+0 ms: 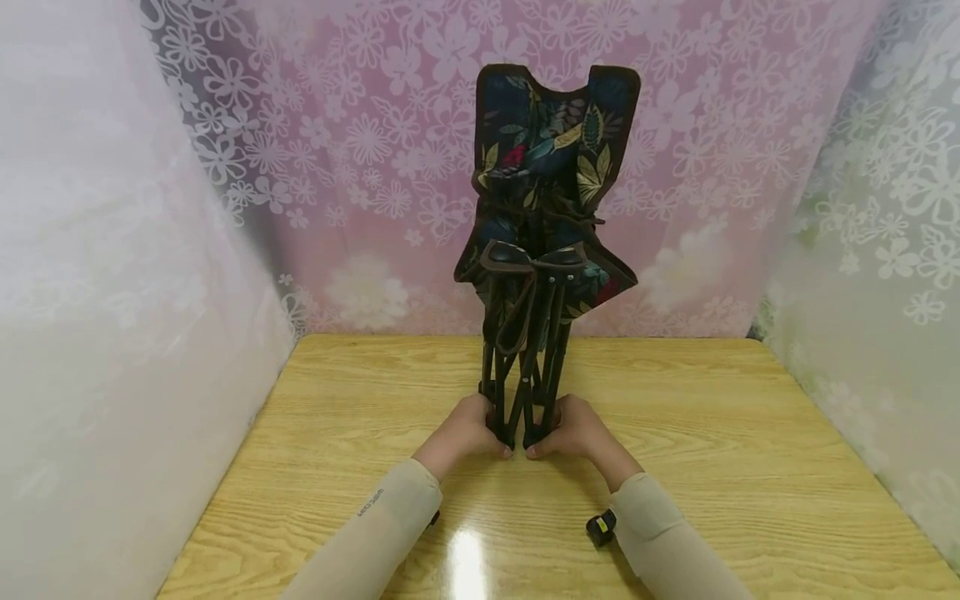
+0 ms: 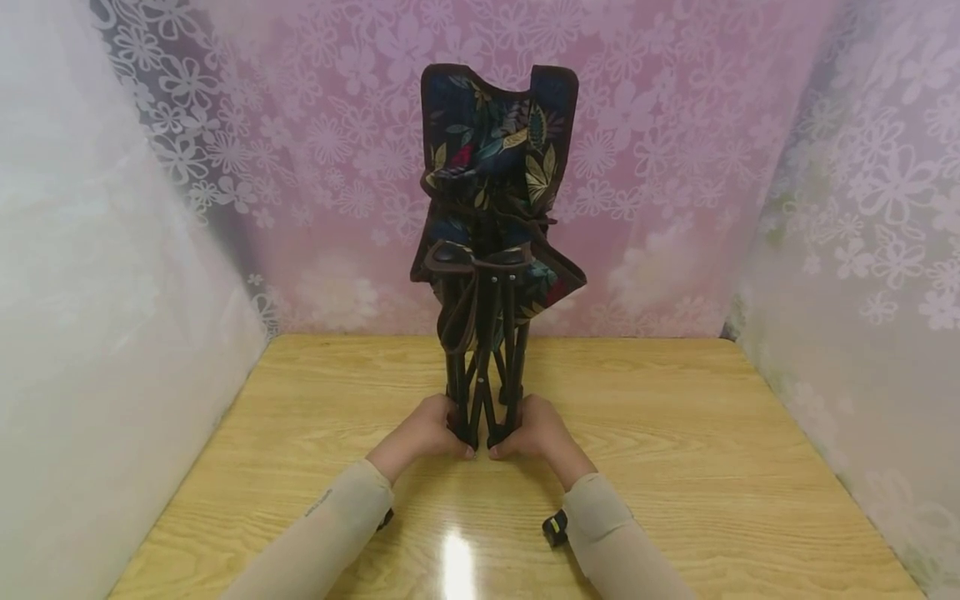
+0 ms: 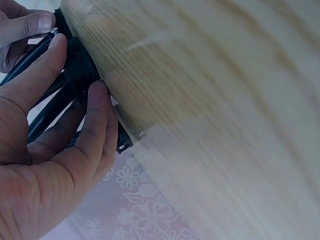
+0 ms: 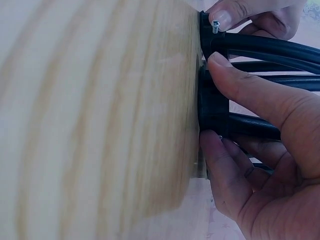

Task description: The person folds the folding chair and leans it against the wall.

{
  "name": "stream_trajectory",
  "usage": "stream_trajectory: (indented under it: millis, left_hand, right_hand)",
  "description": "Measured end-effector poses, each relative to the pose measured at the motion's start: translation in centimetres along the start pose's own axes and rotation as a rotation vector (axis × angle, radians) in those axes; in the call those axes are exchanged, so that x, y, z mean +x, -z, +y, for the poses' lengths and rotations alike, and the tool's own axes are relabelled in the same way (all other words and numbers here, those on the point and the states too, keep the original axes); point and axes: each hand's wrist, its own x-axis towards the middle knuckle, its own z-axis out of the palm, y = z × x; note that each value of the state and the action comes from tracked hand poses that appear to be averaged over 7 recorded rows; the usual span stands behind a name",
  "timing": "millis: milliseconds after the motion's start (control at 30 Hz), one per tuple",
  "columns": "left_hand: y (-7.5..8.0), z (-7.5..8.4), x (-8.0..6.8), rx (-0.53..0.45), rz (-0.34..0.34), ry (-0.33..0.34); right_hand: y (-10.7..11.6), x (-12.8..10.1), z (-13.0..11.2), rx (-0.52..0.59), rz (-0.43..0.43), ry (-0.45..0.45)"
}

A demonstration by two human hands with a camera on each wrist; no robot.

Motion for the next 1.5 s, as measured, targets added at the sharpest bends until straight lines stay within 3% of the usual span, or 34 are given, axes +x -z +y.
stream_trajectory:
  millis: [367,900,1500]
  left_hand:
    - [-0.01,-0.11,-0.22,-0.019,-0.003,-0.013]
    - [-0.15,-0.11,-0.23,0.007,0.004,0.013]
    - [0.12,0.10,-0.25,0.011,0.000,-0.007]
  right_hand:
    - [-0.05,-0.15,-0.10,0.012,-0.003,0.030]
    - [-0.24,-0.33,-0.06,0.017,-0.002,0.019]
    - [-0.12,-0.19,-0.11,0.011,0.017,0.003]
